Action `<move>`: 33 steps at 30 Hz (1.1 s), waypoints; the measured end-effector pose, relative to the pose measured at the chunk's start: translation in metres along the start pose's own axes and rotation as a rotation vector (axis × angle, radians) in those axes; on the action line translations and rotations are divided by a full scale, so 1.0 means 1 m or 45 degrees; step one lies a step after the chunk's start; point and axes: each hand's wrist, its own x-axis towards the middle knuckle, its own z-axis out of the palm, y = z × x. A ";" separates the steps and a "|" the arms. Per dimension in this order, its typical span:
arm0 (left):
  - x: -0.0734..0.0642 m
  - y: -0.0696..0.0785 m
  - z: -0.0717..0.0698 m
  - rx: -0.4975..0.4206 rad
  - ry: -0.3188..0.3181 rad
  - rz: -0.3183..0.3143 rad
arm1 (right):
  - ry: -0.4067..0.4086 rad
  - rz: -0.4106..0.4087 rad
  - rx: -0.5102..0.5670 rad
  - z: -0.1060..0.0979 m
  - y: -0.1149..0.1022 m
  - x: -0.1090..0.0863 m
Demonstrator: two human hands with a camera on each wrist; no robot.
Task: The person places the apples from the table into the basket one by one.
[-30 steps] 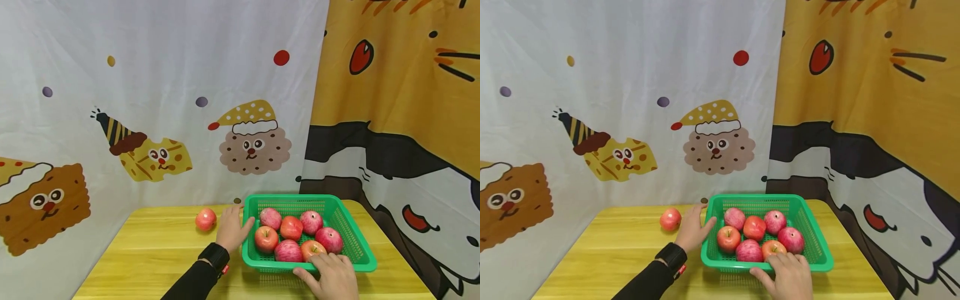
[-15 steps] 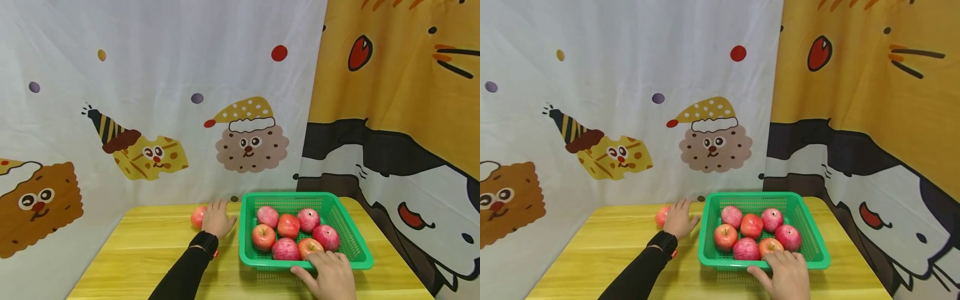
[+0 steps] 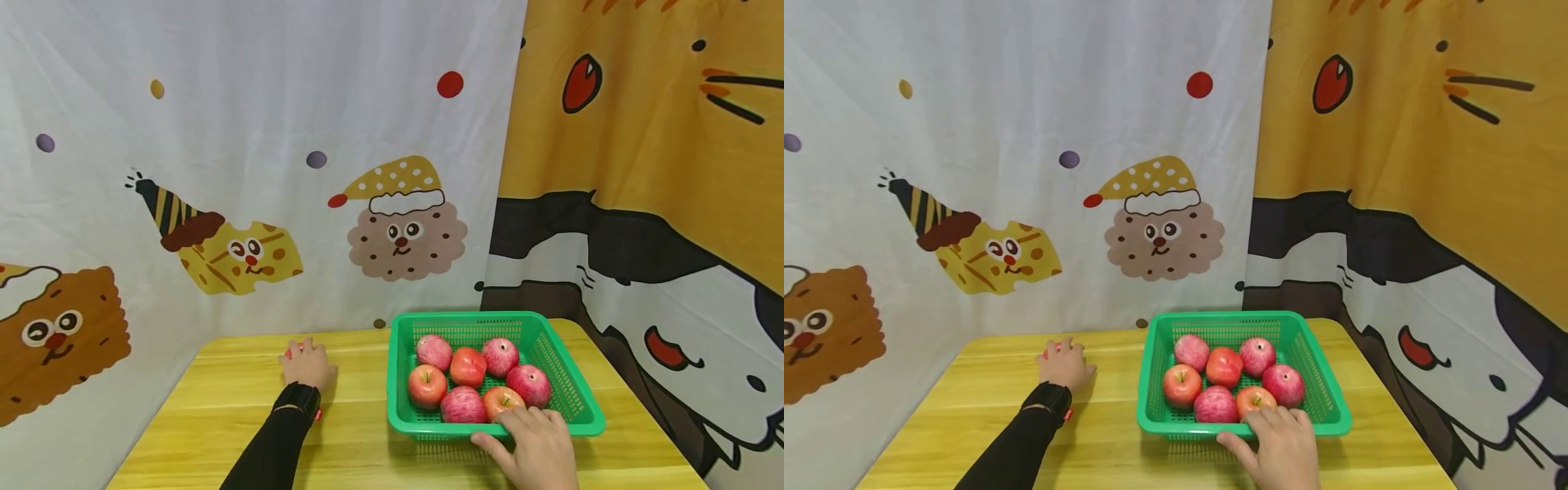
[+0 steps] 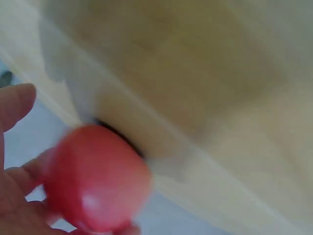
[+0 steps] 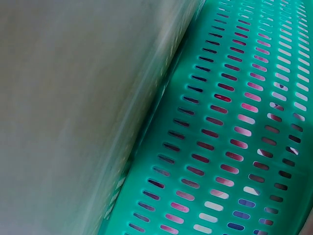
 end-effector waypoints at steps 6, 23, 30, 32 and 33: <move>-0.008 -0.033 -0.005 -0.119 0.019 -0.058 | -0.030 0.020 -0.012 -0.002 0.002 0.001; -0.022 0.091 -0.058 -0.598 0.377 0.539 | 0.000 0.011 -0.002 0.003 0.002 -0.003; -0.031 0.131 -0.052 -0.194 0.412 0.827 | -0.013 0.009 -0.005 0.002 -0.001 -0.002; -0.028 0.136 -0.049 -0.184 0.428 0.791 | -0.026 0.017 -0.009 0.001 -0.001 -0.001; -0.027 0.139 -0.048 -0.186 0.429 0.773 | -0.028 0.019 -0.010 0.001 -0.001 -0.002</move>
